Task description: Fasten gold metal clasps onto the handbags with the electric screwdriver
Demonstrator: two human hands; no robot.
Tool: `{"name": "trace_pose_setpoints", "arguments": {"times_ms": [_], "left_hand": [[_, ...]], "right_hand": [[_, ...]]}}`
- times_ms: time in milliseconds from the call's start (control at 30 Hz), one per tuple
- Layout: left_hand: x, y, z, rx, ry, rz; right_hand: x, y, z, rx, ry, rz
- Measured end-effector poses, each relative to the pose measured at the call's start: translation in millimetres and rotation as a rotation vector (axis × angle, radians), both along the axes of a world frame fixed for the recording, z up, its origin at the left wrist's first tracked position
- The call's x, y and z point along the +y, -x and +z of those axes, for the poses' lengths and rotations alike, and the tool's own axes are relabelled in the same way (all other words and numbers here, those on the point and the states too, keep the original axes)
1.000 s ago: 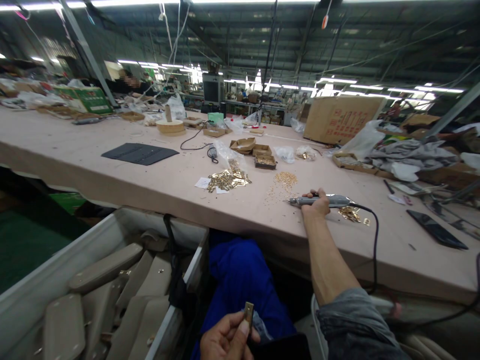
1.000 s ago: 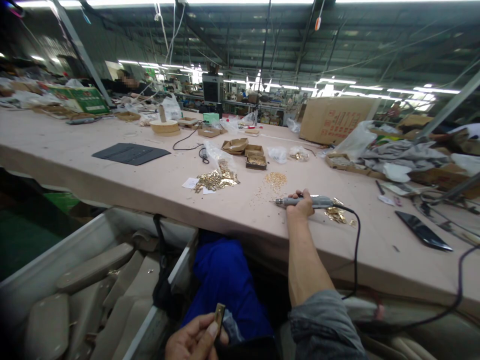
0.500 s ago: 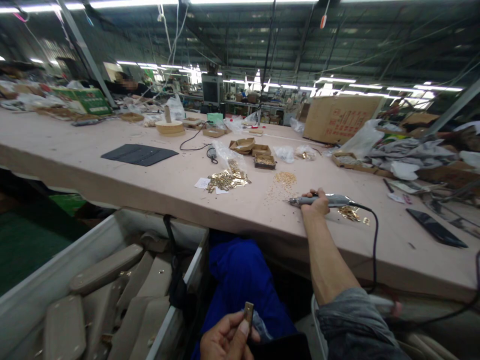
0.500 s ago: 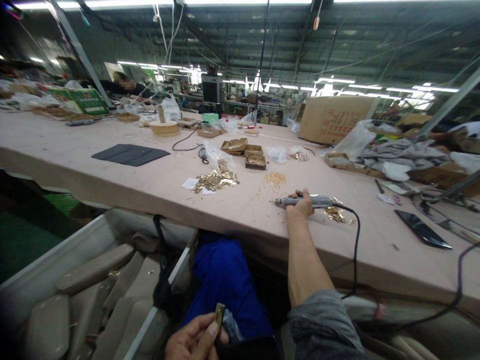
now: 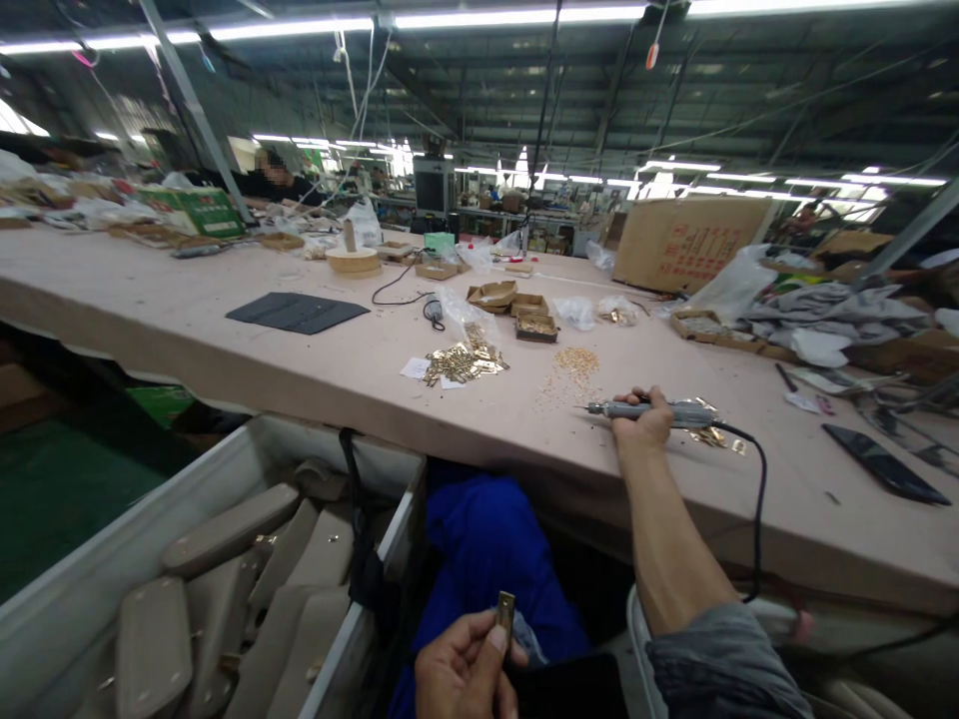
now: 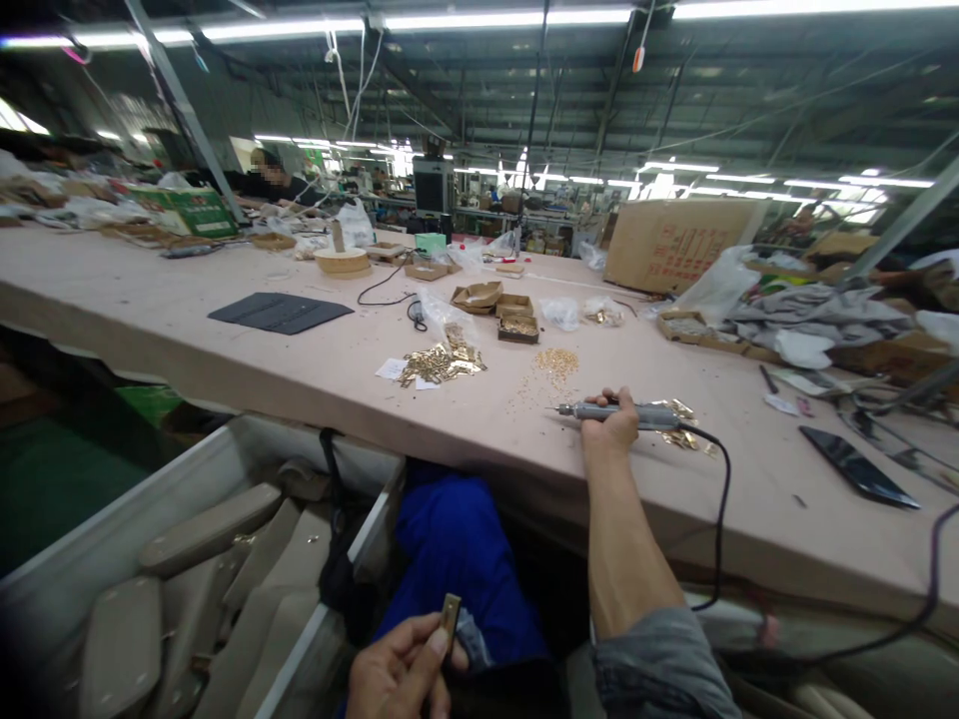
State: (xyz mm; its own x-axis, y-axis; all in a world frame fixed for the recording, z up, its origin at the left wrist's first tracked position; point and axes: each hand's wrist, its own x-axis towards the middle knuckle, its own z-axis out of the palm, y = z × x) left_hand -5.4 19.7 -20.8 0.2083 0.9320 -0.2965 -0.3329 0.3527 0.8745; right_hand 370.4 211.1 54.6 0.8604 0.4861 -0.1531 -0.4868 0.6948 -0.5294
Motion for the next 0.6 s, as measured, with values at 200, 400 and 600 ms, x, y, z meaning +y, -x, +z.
{"name": "trace_pose_setpoints", "arguments": {"times_ms": [200, 400, 600], "left_hand": [[-12.6, 0.3, 17.9, 0.06, -0.048, -0.012], [-20.5, -3.4, 18.7, 0.043, -0.003, -0.003], [-31.6, -9.6, 25.3, 0.129, -0.035, 0.021]], "right_hand": [[-80.4, 53.5, 27.3, -0.096, -0.013, 0.215], [-166.7, 146.9, 43.0, -0.355, 0.017, 0.377], [-210.8, 206.7, 38.7, -0.577, 0.062, 0.432]]}}
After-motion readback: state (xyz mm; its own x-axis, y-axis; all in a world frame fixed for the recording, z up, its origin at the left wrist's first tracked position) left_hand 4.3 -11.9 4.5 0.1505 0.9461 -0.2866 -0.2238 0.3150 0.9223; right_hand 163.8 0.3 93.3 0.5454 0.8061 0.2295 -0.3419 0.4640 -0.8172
